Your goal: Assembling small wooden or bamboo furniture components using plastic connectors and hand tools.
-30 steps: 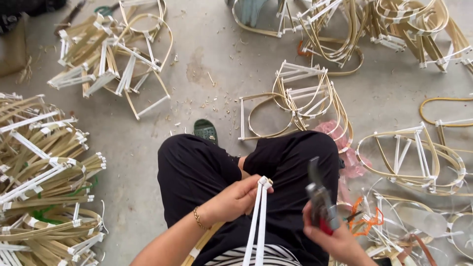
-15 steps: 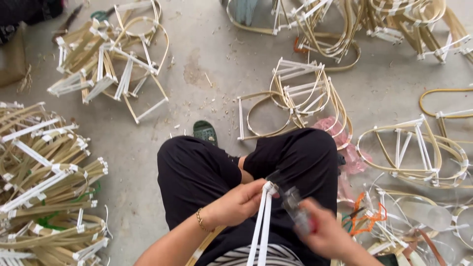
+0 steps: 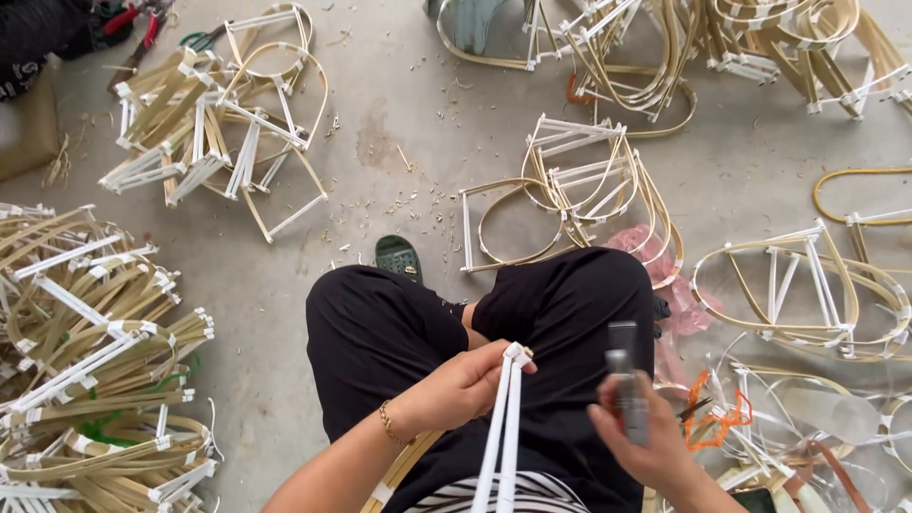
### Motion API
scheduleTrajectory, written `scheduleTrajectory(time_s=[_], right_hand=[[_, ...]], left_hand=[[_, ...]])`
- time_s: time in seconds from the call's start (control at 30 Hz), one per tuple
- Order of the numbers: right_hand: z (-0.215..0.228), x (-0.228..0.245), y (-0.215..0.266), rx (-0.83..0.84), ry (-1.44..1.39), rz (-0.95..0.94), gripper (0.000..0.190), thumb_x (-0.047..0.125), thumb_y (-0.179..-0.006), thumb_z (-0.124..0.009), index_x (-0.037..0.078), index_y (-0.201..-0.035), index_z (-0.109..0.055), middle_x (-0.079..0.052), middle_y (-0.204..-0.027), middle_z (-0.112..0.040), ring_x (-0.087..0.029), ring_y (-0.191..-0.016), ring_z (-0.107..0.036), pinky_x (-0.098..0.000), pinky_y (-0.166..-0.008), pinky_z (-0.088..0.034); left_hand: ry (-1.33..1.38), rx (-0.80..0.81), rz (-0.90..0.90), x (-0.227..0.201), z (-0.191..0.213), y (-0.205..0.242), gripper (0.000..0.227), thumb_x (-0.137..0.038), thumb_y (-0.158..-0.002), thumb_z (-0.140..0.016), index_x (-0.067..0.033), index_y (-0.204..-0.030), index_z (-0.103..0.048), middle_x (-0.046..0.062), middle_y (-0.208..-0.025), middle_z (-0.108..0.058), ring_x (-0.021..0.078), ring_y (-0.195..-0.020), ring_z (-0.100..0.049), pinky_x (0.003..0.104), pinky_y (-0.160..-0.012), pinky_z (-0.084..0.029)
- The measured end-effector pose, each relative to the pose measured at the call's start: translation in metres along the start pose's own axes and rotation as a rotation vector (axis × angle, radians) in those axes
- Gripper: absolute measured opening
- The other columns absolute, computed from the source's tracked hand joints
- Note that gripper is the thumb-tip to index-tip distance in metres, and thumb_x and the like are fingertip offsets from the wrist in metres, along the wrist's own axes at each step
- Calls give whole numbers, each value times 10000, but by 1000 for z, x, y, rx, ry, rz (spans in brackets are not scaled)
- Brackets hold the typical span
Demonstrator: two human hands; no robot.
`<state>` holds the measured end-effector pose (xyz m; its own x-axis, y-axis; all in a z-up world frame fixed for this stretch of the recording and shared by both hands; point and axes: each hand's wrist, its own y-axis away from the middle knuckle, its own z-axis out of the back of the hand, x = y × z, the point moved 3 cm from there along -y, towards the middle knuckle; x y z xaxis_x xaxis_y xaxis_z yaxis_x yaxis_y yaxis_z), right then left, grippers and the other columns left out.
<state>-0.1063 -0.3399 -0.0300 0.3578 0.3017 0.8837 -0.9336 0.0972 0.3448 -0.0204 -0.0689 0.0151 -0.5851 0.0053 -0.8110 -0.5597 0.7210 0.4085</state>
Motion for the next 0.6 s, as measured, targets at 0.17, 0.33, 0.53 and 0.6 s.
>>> scheduleTrajectory(time_s=[0.17,0.33,0.53,0.6], right_hand=[[-17,26,-11,328,176,348,357,-31,-735,-716,61,-1073,-645,-60,-898,-692,-142,-815,-672,-309,-734,-542],[-9,-9,-4,108,-158,61,231,43,-857,-740,31,-1056,-623,-100,-824,-579,-179,-741,-536,-326,-693,-487],[-4,25,4,536,197,-17,596,80,-800,-780,124,-1358,-576,-69,-964,-671,-210,-891,-632,-313,-863,-536],[1,35,1,553,-31,-127,905,30,-754,-741,161,-1568,-368,-67,-1363,-599,-205,-1339,-570,-325,-1099,-386]], left_hand=[[-214,29,-105,1,8,-5,200,-158,-1115,-460,-81,-1245,-592,-72,-746,-495,17,-625,-421,202,-555,-385],[-56,26,-51,5,3,-5,233,-159,-1119,-424,-107,-1262,-600,-78,-707,-463,22,-562,-375,194,-504,-335],[-380,-79,-261,6,11,0,248,-116,-1143,-454,-69,-1306,-635,-53,-832,-559,25,-722,-488,199,-655,-462],[-252,-65,-99,-12,9,-5,327,-142,-1093,-439,-109,-1389,-574,-58,-711,-513,20,-591,-469,193,-553,-424]])
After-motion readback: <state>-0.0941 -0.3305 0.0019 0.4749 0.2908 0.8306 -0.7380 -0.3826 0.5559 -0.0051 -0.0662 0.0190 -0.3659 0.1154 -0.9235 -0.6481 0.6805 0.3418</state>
